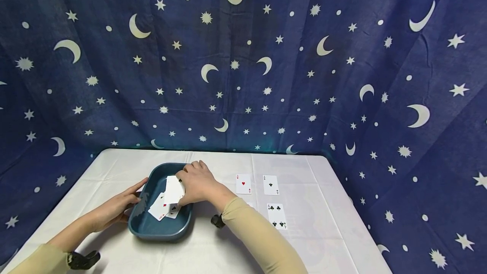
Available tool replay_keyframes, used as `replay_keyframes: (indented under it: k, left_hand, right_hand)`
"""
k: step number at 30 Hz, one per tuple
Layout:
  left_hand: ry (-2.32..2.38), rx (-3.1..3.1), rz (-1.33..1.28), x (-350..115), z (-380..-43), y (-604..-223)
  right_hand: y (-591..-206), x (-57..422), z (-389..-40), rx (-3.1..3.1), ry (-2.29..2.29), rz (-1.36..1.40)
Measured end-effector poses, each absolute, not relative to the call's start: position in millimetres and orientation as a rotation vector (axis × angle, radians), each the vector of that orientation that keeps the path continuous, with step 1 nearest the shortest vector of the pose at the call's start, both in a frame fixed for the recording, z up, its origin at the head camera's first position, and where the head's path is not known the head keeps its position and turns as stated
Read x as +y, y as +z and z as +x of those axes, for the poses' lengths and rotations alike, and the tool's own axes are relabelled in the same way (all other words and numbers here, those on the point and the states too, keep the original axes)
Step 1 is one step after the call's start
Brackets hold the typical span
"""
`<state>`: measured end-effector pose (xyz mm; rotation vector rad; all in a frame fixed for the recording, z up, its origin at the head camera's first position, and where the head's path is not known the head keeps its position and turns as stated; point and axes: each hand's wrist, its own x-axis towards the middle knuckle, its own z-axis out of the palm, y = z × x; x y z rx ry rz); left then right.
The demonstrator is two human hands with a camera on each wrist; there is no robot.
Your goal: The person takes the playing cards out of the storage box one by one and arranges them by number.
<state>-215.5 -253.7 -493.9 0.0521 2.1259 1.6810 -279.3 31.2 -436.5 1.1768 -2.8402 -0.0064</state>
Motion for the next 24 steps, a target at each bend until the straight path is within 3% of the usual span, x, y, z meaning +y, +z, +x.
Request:
replay_keyframes:
  k: [24]
  left_hand:
    - [1.711, 2.124, 0.063, -254.5, -216.1, -497.8]
  right_hand:
    - [-410.5, 113.5, -283.4, -2.889, 0.298, 1.101]
